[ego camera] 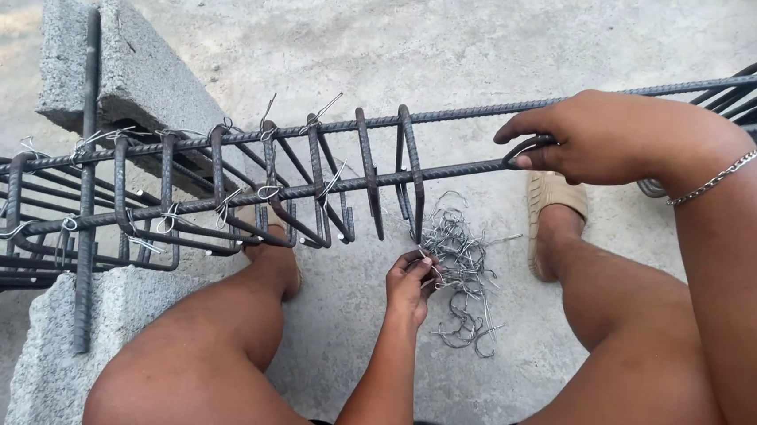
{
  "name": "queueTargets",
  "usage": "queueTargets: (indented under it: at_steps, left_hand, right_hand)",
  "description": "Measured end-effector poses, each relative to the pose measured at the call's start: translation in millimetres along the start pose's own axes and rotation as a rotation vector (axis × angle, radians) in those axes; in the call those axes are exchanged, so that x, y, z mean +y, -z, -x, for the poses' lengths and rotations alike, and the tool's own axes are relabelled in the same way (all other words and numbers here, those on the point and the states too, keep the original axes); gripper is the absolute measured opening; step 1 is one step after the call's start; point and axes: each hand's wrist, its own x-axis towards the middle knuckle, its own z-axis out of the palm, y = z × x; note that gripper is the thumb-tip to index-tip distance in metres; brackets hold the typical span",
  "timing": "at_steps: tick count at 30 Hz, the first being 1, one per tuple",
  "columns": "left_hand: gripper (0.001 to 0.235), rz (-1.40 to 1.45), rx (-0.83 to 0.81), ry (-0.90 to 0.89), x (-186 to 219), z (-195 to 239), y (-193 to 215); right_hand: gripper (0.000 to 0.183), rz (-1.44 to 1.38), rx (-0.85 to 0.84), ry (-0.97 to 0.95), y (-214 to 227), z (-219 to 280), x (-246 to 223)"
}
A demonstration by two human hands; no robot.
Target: Tying rebar intersections together using wire ties and a manual twisting hook tool
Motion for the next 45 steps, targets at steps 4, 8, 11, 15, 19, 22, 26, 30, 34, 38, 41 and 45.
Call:
queueTargets:
  at_steps: [4,8,11,15,19,22,26,30,34,38,41,45]
  left_hand:
    - [0.021,-0.099,0.168,0.095,-24.7,-14.7,29.1]
    - [0.017,-0.182,0.256,0.211,-27.5,-4.5,42.2]
    - [0.005,-0.225,0.259,0.221,-21.6,3.0,30.5]
    - [0.011,-0.244,0.272,0.228,-12.1,3.6,26.3]
    - [0.019,-0.256,0.328,0.197,-18.7,-7.1,43.6]
    - [0.030,-0.325,0.338,0.229,-19.1,0.4,46.4]
    - [0.036,-0.311,0.277,0.276,-27.8,-3.0,47.9]
    - [0.036,-0.082,0.253,0.320,-40.4,-13.9,63.3]
    - [0.031,-1.117,0.380,0.072,-48.3,-29.7,79.3]
    - [0.035,-1.088,0.362,-0.074,-37.4,-20.5,68.0]
    - [0.057,-0.762,0.274,0.179,11.8,20.9,6.2]
    - [0.059,-0.671,0.198,0.215,-18.4,-5.8,27.5]
  right_hand:
    - [0.041,-0.023,-0.003,0.019,-0.8,4.8,1.9]
    - [0.041,0.030,0.039,0.060,-7.2,-4.1,8.3]
    - [0.041,0.060,0.055,0.060,-8.6,-8.3,9.8]
    - [0.041,0.047,0.039,0.053,-5.9,-6.1,3.9]
    - [0.042,0.080,0.039,0.057,-6.4,-7.6,0.4]
    - [0.043,0.094,0.037,0.085,-8.6,-10.4,0.5]
    - [0.044,0.083,0.045,0.101,-9.4,-11.4,1.9]
    - [0.045,0.071,0.027,0.094,-8.6,-11.1,1.5]
    - [0.043,0.083,0.019,0.090,-8.6,-14.2,2.6]
    - [0.044,0.069,0.014,0.118,-9.5,-15.1,1.0]
    - [0.044,0.047,-0.025,0.117,-3.4,-7.7,-9.5]
    - [0.039,0.054,-0.060,0.093,-3.9,-7.8,-16.6]
